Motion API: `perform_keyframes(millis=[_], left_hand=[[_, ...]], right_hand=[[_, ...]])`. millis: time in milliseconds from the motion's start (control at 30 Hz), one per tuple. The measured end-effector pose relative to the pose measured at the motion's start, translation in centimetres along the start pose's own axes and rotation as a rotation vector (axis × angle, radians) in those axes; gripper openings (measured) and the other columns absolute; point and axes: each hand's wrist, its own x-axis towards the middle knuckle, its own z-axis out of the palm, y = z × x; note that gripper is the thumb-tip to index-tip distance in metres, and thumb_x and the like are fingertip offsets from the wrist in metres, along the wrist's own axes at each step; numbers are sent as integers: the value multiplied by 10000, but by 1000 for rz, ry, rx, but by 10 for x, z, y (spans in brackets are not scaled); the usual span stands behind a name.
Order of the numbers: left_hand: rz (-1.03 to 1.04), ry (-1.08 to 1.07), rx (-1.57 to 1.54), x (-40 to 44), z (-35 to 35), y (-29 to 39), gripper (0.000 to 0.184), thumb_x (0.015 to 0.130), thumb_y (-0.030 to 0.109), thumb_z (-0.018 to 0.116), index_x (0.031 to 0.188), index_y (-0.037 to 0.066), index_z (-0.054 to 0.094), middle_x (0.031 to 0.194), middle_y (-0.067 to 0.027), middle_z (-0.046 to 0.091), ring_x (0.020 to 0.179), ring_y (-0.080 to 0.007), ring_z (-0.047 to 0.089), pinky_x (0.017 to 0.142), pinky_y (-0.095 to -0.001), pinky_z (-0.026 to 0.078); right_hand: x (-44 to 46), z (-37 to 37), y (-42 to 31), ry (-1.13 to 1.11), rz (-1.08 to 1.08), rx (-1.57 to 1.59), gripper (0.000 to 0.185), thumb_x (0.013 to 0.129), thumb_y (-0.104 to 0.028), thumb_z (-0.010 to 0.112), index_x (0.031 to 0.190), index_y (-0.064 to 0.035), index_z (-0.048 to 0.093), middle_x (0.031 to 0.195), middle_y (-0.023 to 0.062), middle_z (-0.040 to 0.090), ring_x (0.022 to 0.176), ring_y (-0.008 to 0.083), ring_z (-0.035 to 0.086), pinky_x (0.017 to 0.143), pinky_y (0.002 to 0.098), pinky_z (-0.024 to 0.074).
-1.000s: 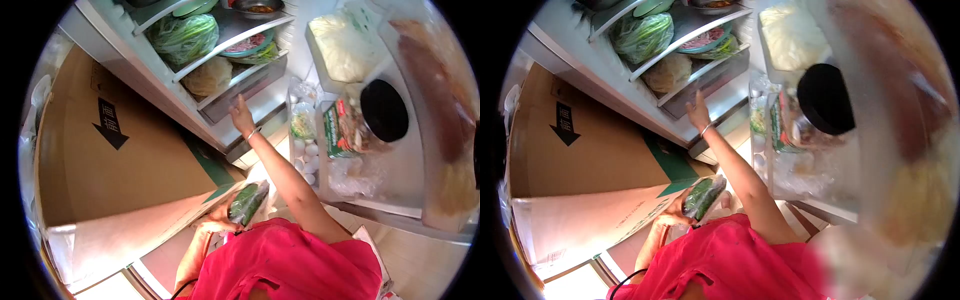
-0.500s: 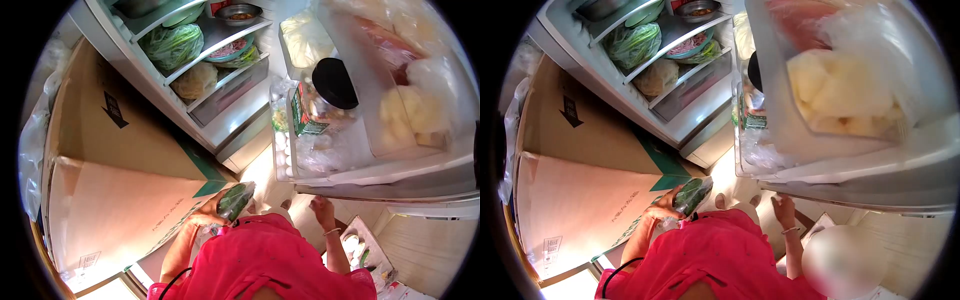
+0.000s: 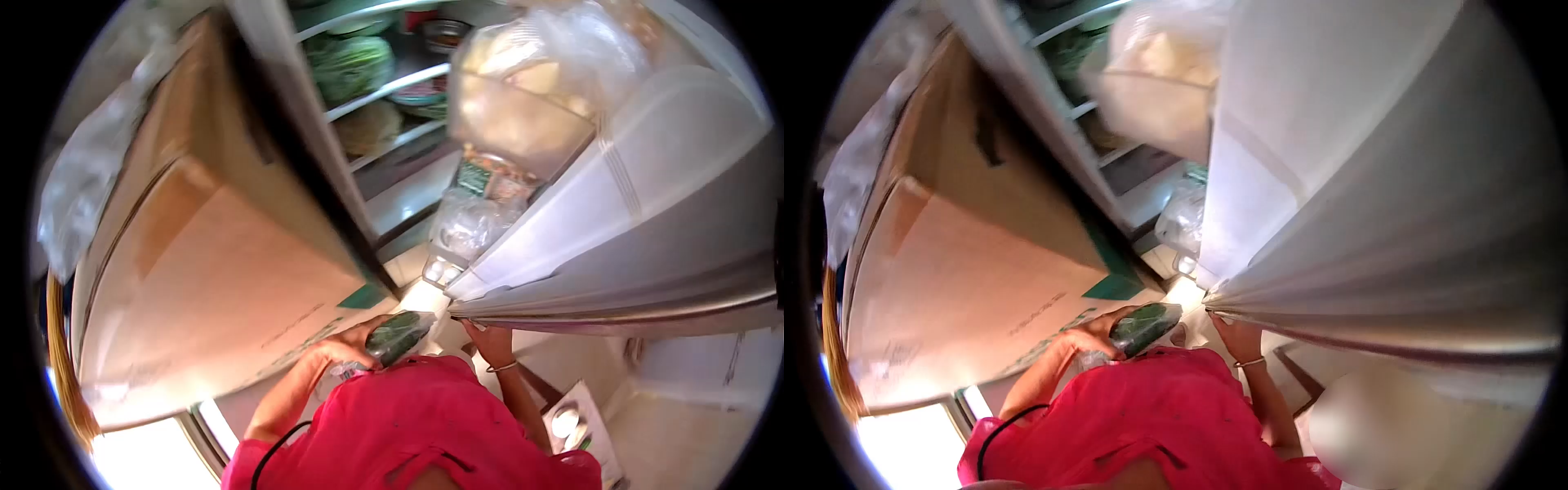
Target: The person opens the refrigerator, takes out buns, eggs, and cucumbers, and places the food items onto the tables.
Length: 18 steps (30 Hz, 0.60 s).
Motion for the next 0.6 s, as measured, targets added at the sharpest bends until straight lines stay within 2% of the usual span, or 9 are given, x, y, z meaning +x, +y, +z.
perform_keyframes(millis=[33,100,167,233,267,367,400,500,600], left_hand=[[-56,6,166,-1,-5,3,1008,545,254,763,1429,50,325,1307,-171,501,1186,-260,484,982,-329,398],[-27,31,70,-1,-4,-1,1002,546,282,765,1420,48,336,1288,-172,512,1162,-263,501,975,-333,404],[1,93,125,-7,3,-5,991,550,295,764,1413,46,346,1265,-170,525,1142,-262,514,962,-336,413],[-3,119,243,-3,-1,1,977,555,306,763,1403,39,358,1236,-167,534,1114,-260,528,942,-341,426],[25,137,216,-2,0,-8,974,555,303,765,1400,36,363,1229,-166,540,1103,-257,537,934,-338,432],[50,160,146,-5,5,-16,961,569,347,763,1406,87,371,1205,-159,573,1091,-276,553,937,-352,431],[23,155,109,-10,6,-5,968,571,344,762,1413,90,359,1214,-162,570,1100,-275,548,945,-351,423],[87,189,78,-11,9,-3,961,548,265,781,1388,24,381,1171,-153,589,1054,-226,568,913,-306,442],[82,208,88,-8,10,-13,967,545,233,786,1392,17,372,1220,-147,557,1108,-228,534,944,-300,416]], right_hand=[[10,7,-11,-6,-14,30,351,752,-302,766,933,-16,676,901,157,670,816,337,619,753,406,480],[24,12,-29,13,-18,56,347,740,-299,776,912,-14,680,871,150,680,782,336,627,728,399,488],[30,21,-34,-142,104,-143,409,719,-326,783,948,-7,670,900,171,676,806,348,639,726,408,501],[41,40,-27,-48,120,60,534,723,-407,767,1050,-4,643,995,200,658,863,390,630,761,440,504],[45,43,-31,-25,132,50,704,685,-451,780,1152,33,570,1011,226,650,891,405,632,781,448,507],[61,47,-48,-104,207,-5,828,690,-467,770,1240,74,467,1044,258,635,907,413,634,777,449,515],[68,48,-53,-137,218,-70,914,692,-495,756,1278,106,394,991,282,641,851,413,651,744,453,525],[88,50,-62,-182,150,-114,919,694,-528,738,1271,104,402,910,281,653,761,409,660,690,462,531],[114,46,-74,-212,56,-152,831,690,-545,740,1192,75,506,771,259,657,715,423,650,659,477,522]])
